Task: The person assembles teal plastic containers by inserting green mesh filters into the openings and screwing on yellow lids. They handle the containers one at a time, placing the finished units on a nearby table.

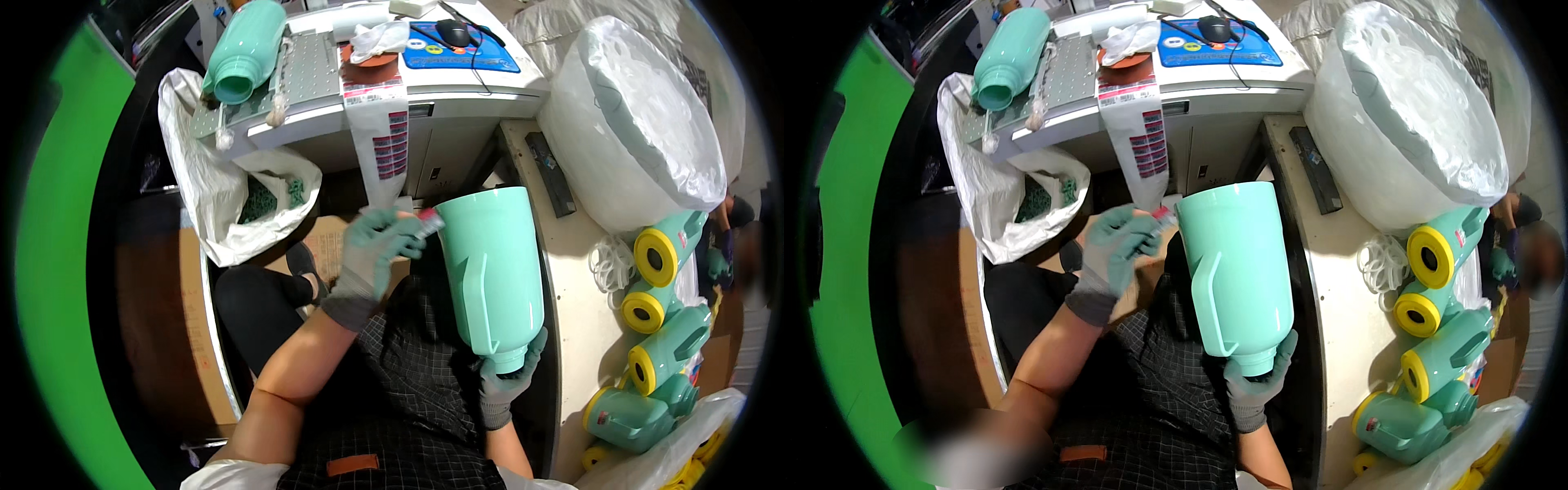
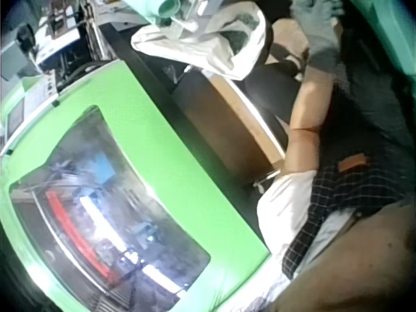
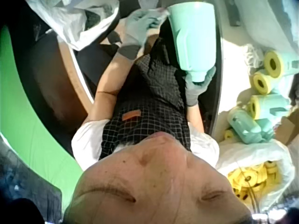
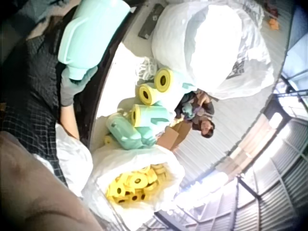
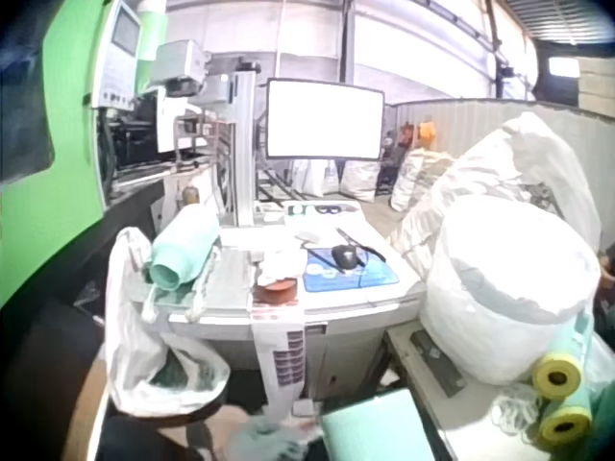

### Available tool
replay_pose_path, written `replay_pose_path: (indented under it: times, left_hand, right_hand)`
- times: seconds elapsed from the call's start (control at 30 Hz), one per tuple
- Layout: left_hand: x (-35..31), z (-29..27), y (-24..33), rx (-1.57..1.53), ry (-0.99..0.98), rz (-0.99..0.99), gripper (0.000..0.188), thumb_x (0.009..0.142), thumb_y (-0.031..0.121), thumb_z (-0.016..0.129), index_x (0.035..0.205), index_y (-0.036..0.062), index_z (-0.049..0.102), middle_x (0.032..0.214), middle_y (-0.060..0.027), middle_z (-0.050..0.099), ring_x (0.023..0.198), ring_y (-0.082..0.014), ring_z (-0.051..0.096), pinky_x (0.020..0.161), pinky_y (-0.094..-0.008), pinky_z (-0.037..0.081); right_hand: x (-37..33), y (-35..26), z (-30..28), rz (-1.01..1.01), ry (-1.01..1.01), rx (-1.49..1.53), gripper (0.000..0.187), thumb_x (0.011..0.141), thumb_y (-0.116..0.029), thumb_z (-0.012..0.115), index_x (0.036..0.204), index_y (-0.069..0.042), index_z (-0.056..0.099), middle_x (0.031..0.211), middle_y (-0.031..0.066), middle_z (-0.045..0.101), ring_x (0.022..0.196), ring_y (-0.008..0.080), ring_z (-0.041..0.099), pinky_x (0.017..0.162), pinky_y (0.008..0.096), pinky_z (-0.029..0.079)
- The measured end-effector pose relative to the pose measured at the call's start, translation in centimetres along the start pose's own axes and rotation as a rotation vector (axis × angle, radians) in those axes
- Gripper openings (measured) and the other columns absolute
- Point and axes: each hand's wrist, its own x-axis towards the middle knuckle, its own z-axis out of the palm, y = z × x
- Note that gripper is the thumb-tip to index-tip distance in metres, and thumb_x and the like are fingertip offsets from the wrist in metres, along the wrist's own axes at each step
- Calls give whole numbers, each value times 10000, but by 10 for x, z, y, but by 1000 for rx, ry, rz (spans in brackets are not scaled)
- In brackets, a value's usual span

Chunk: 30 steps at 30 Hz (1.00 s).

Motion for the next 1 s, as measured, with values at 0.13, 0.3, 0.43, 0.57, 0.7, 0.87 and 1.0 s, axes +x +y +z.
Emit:
replay_pose_path:
  times: [0.13,0.3,0.43,0.57,0.7,0.87,1.0]
  left_hand:
    - [-14,25,-5,-131,-179,-98,116,958,57,700,1060,3,715,917,-77,710,780,-137,655,716,-272,540]
    - [-13,18,-10,-148,-251,-67,114,952,39,697,1060,6,706,936,-83,717,785,-144,670,712,-268,544]
    - [-11,16,-8,-128,-239,-104,111,954,32,690,1060,0,699,943,-76,719,783,-131,668,718,-259,545]
    - [-13,21,-2,-4,-139,-111,116,931,52,732,1030,16,683,927,-55,707,784,-103,655,724,-242,543]
    - [6,-8,-1,450,-93,-91,220,866,90,826,991,53,650,878,-7,662,778,-73,616,721,-230,530]
    - [27,-116,-17,825,137,122,349,816,132,875,1050,26,638,884,9,641,812,-60,594,723,-248,525]
    - [51,-128,76,1266,455,751,524,835,296,797,1248,57,581,1174,-182,598,1108,-402,587,959,-492,482]
  right_hand:
    - [-2,1,1,-163,-47,-158,952,787,-84,780,1599,16,295,1517,177,478,1307,259,560,1092,408,489]
    - [-7,3,3,-89,-45,-32,1052,741,-146,847,1603,39,273,1578,213,419,1380,299,507,1134,436,439]
    - [-8,10,0,-175,-74,-67,1117,724,-224,893,1614,27,266,1600,209,406,1400,302,496,1142,446,429]
    - [-4,9,1,-255,-142,-43,1119,734,-255,896,1618,17,266,1599,192,415,1392,297,506,1133,443,440]
    - [-1,7,0,-279,-152,-74,1100,739,-215,884,1619,15,267,1595,188,418,1387,288,505,1133,440,440]
    - [4,-9,0,28,-75,64,1080,704,-50,833,1617,30,262,1562,179,433,1360,289,511,1141,433,426]
    - [40,-39,10,73,-27,268,896,898,-265,737,1616,14,281,1556,205,428,1365,332,506,1079,471,497]
